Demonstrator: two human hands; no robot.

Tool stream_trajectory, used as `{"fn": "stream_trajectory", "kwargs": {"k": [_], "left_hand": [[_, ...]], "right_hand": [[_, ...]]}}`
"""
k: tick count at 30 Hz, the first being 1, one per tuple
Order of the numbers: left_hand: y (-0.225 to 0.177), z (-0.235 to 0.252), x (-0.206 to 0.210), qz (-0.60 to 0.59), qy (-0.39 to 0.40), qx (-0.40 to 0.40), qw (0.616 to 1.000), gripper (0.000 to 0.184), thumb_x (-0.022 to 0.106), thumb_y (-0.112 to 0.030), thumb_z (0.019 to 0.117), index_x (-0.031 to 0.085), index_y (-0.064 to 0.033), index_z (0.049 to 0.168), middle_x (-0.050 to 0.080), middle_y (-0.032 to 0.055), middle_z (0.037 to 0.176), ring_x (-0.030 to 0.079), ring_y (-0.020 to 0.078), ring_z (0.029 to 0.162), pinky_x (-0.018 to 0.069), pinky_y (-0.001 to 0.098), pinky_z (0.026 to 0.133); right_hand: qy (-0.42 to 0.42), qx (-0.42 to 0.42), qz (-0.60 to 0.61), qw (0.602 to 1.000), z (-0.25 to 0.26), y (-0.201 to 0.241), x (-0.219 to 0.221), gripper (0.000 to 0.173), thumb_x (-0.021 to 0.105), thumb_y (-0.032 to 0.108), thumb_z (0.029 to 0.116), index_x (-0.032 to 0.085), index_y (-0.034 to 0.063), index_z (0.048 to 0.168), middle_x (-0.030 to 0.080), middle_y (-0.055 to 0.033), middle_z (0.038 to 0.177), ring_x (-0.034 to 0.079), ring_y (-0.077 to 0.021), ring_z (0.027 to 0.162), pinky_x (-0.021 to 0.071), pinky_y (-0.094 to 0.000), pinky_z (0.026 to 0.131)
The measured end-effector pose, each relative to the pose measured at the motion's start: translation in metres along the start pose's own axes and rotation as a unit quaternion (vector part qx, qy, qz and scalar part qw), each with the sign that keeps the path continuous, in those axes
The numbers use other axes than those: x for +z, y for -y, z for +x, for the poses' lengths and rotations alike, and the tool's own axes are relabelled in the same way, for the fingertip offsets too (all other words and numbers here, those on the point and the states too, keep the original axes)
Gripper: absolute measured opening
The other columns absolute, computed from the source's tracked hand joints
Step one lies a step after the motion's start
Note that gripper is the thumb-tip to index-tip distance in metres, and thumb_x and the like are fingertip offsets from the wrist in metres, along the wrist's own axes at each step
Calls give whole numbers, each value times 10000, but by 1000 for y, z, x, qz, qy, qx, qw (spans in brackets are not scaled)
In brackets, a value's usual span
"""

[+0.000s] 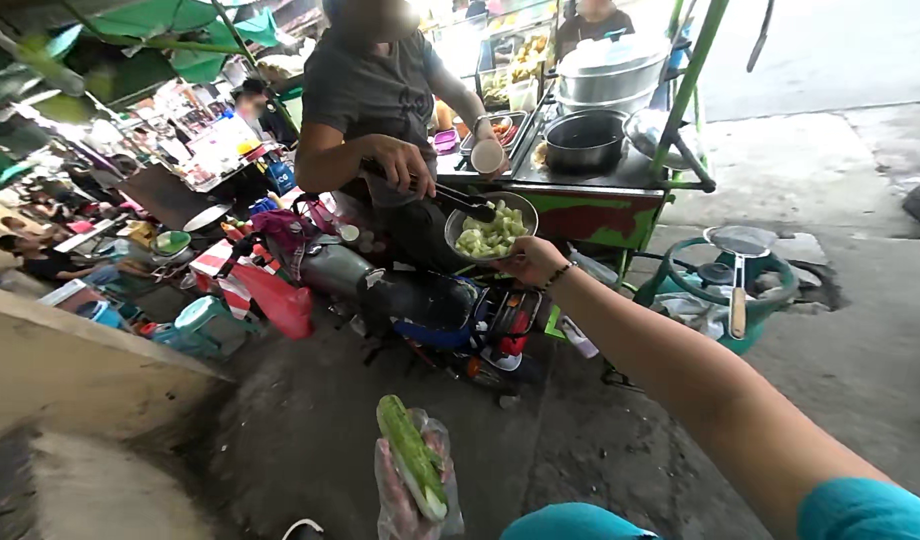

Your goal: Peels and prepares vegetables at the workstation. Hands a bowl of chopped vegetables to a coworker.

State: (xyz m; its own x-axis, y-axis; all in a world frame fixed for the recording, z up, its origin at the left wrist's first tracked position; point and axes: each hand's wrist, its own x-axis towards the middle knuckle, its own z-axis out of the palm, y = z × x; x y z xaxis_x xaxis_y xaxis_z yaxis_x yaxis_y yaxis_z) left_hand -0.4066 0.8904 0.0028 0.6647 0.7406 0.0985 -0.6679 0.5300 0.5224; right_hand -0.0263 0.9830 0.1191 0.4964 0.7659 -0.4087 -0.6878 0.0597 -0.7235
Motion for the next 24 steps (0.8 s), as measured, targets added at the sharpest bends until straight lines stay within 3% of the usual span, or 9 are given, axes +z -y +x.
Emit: {"fn": "stream_trajectory", "kwargs": {"k": [24], "left_hand": [[-5, 1, -8, -21, -17, 5, 1000, 621, 730, -602, 838, 654, -104, 1202, 690, 126, 908, 704, 242, 733, 602, 365, 608]], "right_hand": [[8, 3, 18, 1000, 3, 7, 22, 427, 484, 32, 965, 458, 31, 1391, 615, -239, 1237, 713, -329, 975, 636, -434, 772]]}}
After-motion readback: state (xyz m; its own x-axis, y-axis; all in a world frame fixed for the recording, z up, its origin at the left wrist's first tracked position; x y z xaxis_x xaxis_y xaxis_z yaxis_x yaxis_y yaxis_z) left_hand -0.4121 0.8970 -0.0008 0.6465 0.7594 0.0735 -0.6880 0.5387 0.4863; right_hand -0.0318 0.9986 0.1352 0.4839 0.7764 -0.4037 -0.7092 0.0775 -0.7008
